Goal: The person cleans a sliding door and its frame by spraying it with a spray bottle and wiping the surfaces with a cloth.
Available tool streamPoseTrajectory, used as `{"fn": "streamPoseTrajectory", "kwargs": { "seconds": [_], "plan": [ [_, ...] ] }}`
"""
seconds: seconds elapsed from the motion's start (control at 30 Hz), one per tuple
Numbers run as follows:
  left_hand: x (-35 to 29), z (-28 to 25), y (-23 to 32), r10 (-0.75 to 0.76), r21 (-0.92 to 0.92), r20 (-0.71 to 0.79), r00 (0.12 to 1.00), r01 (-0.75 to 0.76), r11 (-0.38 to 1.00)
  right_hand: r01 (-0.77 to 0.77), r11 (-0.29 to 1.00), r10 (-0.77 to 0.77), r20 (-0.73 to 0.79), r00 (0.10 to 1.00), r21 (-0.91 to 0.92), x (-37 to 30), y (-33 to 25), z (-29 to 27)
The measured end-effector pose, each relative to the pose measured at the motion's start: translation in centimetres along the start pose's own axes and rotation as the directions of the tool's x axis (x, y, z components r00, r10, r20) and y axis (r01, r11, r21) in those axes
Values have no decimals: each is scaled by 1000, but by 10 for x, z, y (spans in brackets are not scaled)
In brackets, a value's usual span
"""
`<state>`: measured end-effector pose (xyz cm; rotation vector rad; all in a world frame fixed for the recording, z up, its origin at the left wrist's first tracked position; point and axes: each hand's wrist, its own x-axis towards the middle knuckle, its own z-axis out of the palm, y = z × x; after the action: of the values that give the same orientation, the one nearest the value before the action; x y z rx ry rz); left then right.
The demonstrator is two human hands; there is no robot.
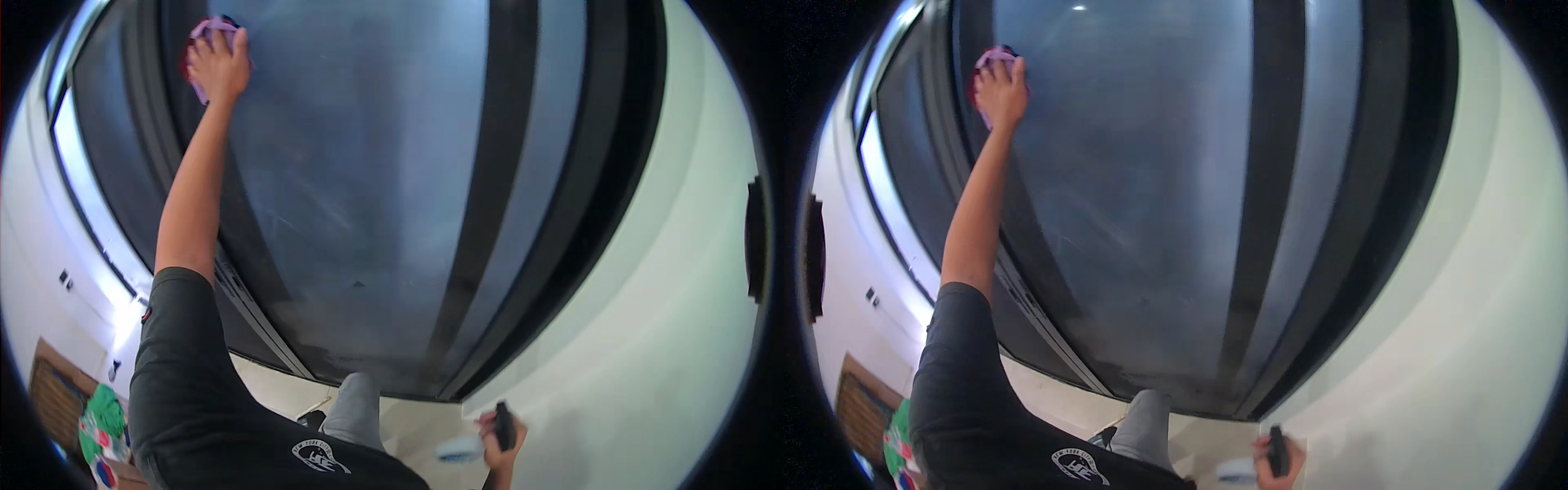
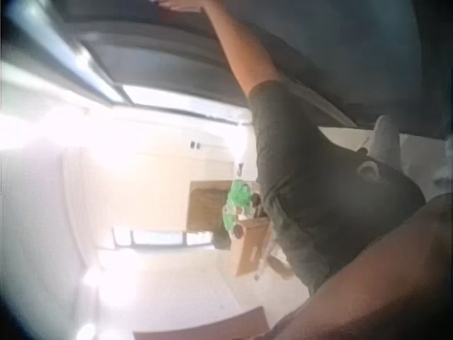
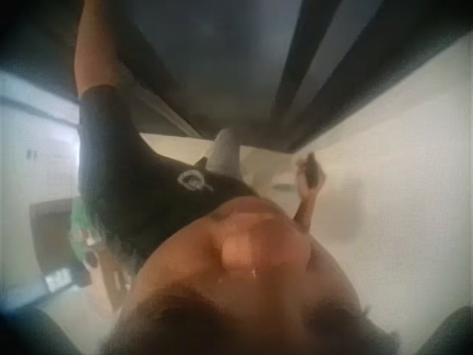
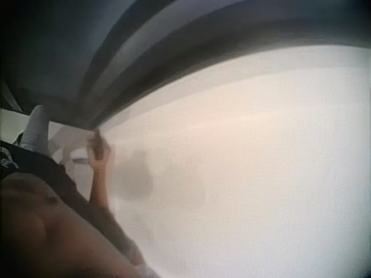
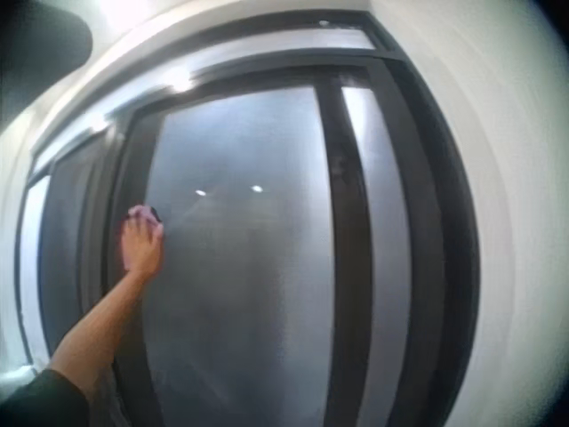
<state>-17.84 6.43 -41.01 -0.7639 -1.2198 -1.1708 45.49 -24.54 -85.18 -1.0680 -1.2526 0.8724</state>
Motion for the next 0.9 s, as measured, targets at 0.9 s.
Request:
{"fn": "streamPoseTrajectory", "kwargs": {
  "seconds": [0.9],
  "plan": [
    [-22, -46, 61, -90, 41, 214, 973, 83, 996, 473, 881, -473, 6, 881, 4, 85, -8, 155]
  ]
}}
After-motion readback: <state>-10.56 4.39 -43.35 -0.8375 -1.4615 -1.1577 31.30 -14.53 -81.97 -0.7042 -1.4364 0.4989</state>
